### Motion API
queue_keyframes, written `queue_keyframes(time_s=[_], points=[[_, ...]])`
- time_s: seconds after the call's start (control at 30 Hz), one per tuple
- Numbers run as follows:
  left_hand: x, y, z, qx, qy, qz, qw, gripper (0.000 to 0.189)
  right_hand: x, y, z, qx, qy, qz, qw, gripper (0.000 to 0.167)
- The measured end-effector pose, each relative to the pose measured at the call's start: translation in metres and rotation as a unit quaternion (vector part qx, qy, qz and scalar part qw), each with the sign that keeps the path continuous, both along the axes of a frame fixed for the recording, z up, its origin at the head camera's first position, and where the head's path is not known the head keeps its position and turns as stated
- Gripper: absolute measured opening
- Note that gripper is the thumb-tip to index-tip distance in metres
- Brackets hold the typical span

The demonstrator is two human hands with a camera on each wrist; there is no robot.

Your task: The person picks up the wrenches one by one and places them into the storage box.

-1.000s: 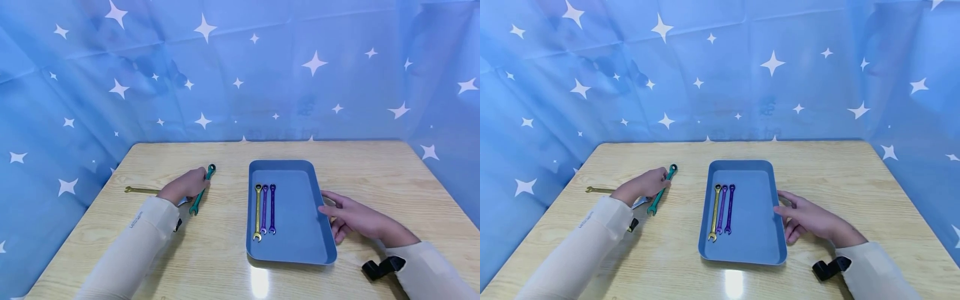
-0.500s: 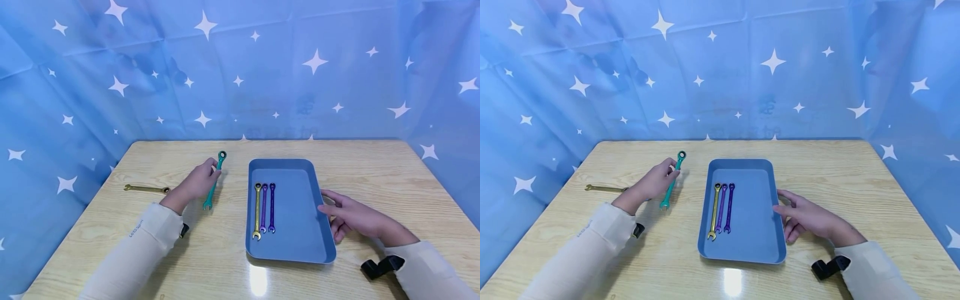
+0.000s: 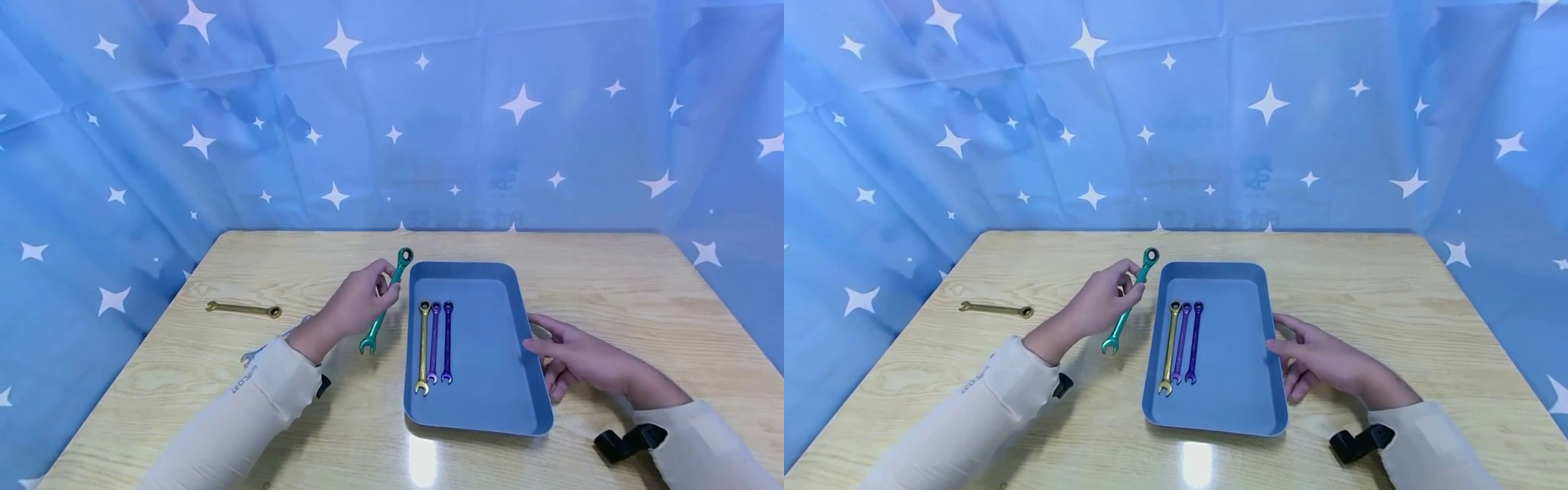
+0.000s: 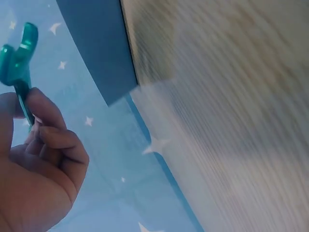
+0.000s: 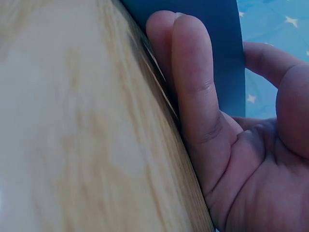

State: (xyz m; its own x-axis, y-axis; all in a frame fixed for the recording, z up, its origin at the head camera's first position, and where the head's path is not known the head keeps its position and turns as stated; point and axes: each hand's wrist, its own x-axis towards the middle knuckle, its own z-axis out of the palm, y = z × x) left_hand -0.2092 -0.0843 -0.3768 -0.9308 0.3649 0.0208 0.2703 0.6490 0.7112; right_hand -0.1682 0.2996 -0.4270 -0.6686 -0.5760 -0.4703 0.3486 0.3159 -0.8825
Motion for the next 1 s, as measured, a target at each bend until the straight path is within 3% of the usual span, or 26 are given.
queue_keyframes(time_s=[0.37, 0.7, 1.0], points=[[0.012, 0.025, 0.005, -0.005, 0.031, -0.050, 0.9982, 0.023, 0.002, 0.001, 0.001, -0.003, 0.002, 0.000, 1.0000, 0.083], [0.017, 0.051, 0.008, 0.022, 0.007, -0.080, 0.9965, 0.022, -0.001, 0.001, 0.003, 0.008, 0.008, -0.002, 0.9999, 0.083], [0.020, 0.068, 0.001, 0.015, 0.000, -0.098, 0.9951, 0.016, 0.001, 0.000, 0.001, -0.004, 0.006, 0.003, 1.0000, 0.082]])
